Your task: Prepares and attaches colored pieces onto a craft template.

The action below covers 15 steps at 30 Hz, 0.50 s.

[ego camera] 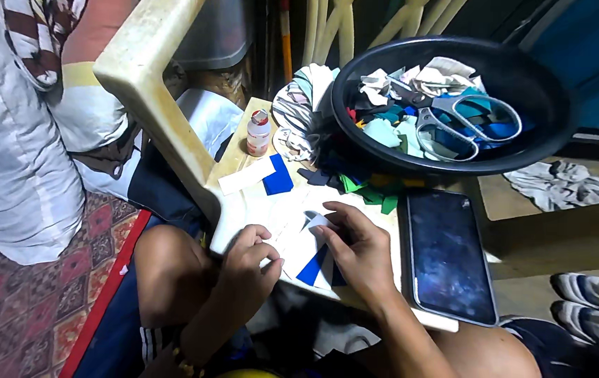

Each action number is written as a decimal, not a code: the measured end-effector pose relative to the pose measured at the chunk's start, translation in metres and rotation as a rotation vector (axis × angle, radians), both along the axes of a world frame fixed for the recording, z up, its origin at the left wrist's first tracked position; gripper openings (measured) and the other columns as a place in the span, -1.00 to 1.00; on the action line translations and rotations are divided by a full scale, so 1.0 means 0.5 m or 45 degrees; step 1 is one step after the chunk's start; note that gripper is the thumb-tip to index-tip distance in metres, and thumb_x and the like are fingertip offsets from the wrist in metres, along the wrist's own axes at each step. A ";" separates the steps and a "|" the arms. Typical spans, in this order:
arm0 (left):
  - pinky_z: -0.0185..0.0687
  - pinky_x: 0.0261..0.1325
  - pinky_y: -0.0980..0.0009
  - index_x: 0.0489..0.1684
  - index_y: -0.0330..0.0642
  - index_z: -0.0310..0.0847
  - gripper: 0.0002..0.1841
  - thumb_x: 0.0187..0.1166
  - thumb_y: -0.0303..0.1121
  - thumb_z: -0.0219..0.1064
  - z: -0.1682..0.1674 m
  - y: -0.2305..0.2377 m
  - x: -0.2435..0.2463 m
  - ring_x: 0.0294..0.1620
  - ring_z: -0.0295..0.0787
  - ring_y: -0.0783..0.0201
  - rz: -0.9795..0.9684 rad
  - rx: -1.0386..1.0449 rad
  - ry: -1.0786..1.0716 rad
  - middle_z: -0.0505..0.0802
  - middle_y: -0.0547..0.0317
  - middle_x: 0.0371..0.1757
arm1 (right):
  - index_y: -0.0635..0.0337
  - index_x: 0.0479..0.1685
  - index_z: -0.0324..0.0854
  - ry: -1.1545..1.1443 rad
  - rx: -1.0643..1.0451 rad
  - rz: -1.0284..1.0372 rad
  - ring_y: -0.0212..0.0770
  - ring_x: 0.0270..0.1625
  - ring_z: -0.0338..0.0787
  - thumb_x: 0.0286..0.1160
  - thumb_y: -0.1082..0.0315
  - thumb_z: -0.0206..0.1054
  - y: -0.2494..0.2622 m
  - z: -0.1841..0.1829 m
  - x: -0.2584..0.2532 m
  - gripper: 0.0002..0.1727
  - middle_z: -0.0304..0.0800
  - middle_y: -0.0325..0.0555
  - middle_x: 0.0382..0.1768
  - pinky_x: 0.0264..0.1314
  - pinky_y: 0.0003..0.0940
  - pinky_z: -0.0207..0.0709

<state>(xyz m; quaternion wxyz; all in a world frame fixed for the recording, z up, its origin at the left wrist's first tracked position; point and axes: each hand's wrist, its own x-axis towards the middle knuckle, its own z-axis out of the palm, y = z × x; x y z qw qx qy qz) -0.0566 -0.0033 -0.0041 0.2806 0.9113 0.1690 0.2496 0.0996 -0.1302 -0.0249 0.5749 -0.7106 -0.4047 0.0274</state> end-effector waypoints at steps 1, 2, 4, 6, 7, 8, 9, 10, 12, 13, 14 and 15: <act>0.59 -0.17 0.62 -0.52 -0.22 0.80 -0.93 0.29 -0.43 0.49 0.001 -0.001 0.001 -0.24 0.69 0.38 0.002 -0.001 0.011 0.81 -0.10 -0.03 | 0.42 0.15 0.68 0.016 0.003 0.003 -0.62 -0.28 0.77 0.43 0.50 0.36 0.000 0.001 0.000 -0.68 0.87 -0.13 -0.26 -0.14 -0.76 0.63; 0.59 -0.16 0.60 -0.53 -0.22 0.79 -0.92 0.29 -0.43 0.48 0.001 -0.001 0.002 -0.23 0.70 0.37 0.005 0.002 0.021 0.81 -0.10 -0.03 | 0.42 0.15 0.68 0.027 0.005 0.004 -0.63 -0.28 0.77 0.43 0.51 0.36 0.000 0.002 -0.001 -0.68 0.87 -0.14 -0.26 -0.14 -0.77 0.63; 0.59 -0.15 0.59 -0.54 -0.22 0.77 -0.91 0.30 -0.43 0.46 0.002 -0.001 0.002 -0.22 0.69 0.36 0.011 0.008 0.038 0.81 -0.08 -0.03 | 0.42 0.15 0.68 0.036 0.009 0.004 -0.64 -0.28 0.77 0.43 0.51 0.36 0.000 0.003 -0.001 -0.68 0.87 -0.15 -0.26 -0.13 -0.78 0.63; 0.60 -0.16 0.57 -0.55 -0.22 0.76 -0.91 0.30 -0.43 0.45 0.002 -0.001 0.003 -0.23 0.70 0.34 0.014 0.008 0.041 0.81 -0.08 -0.03 | 0.41 0.15 0.69 0.033 0.012 0.002 -0.63 -0.29 0.76 0.44 0.50 0.37 0.001 0.002 -0.001 -0.69 0.86 -0.15 -0.27 -0.13 -0.77 0.62; 0.61 -0.15 0.55 -0.55 -0.22 0.76 -0.91 0.30 -0.43 0.45 0.002 -0.001 0.003 -0.23 0.70 0.34 0.014 0.006 0.041 0.81 -0.08 -0.03 | 0.41 0.15 0.69 0.030 0.011 0.000 -0.63 -0.29 0.76 0.43 0.50 0.36 0.001 0.001 -0.001 -0.69 0.86 -0.16 -0.28 -0.13 -0.77 0.62; 0.61 -0.14 0.54 -0.55 -0.22 0.76 -0.91 0.31 -0.43 0.44 0.002 -0.001 0.003 -0.23 0.71 0.32 0.013 0.003 0.046 0.81 -0.08 -0.02 | 0.41 0.15 0.69 0.030 0.011 -0.002 -0.63 -0.28 0.76 0.44 0.50 0.36 0.001 0.001 -0.001 -0.69 0.86 -0.16 -0.27 -0.13 -0.76 0.62; 0.61 -0.13 0.53 -0.55 -0.22 0.76 -0.91 0.31 -0.43 0.44 0.001 -0.001 0.003 -0.22 0.71 0.32 0.014 0.004 0.046 0.81 -0.08 -0.02 | 0.41 0.15 0.69 0.029 0.012 -0.003 -0.63 -0.28 0.76 0.44 0.50 0.36 0.002 0.001 -0.001 -0.69 0.86 -0.16 -0.28 -0.13 -0.76 0.62; 0.61 -0.13 0.54 -0.55 -0.21 0.76 -0.91 0.31 -0.43 0.44 0.001 -0.001 0.003 -0.23 0.70 0.33 0.016 0.006 0.046 0.81 -0.07 -0.03 | 0.40 0.15 0.69 0.028 0.010 -0.006 -0.63 -0.28 0.77 0.44 0.50 0.37 0.002 0.001 -0.001 -0.69 0.86 -0.16 -0.27 -0.13 -0.76 0.63; 0.60 -0.15 0.57 -0.55 -0.21 0.76 -0.91 0.30 -0.43 0.45 0.000 -0.001 0.004 -0.24 0.69 0.35 0.019 0.016 0.040 0.80 -0.07 -0.04 | 0.40 0.15 0.69 0.031 0.007 -0.010 -0.63 -0.28 0.77 0.43 0.50 0.37 0.002 0.002 -0.002 -0.69 0.87 -0.15 -0.27 -0.13 -0.77 0.63; 0.60 -0.16 0.57 -0.55 -0.21 0.77 -0.92 0.29 -0.43 0.46 0.000 0.000 0.005 -0.25 0.69 0.35 0.020 0.020 0.035 0.81 -0.06 -0.05 | 0.40 0.15 0.69 0.034 0.005 -0.009 -0.63 -0.28 0.77 0.43 0.50 0.37 0.002 0.002 -0.002 -0.69 0.87 -0.15 -0.26 -0.12 -0.77 0.63; 0.60 -0.17 0.57 -0.52 -0.21 0.78 -0.93 0.28 -0.43 0.47 0.000 0.000 0.005 -0.26 0.69 0.34 0.017 0.022 0.029 0.81 -0.07 -0.05 | 0.40 0.15 0.69 0.033 0.004 -0.010 -0.62 -0.28 0.77 0.43 0.50 0.37 0.003 0.002 -0.002 -0.69 0.87 -0.14 -0.26 -0.12 -0.76 0.63; 0.60 -0.19 0.55 -0.47 -0.21 0.78 -0.94 0.30 -0.43 0.47 0.001 0.000 0.005 -0.26 0.69 0.33 0.008 0.024 0.028 0.80 -0.06 -0.05 | 0.41 0.15 0.69 0.028 0.004 -0.009 -0.61 -0.28 0.77 0.43 0.50 0.37 0.003 0.001 -0.001 -0.69 0.87 -0.14 -0.26 -0.12 -0.75 0.63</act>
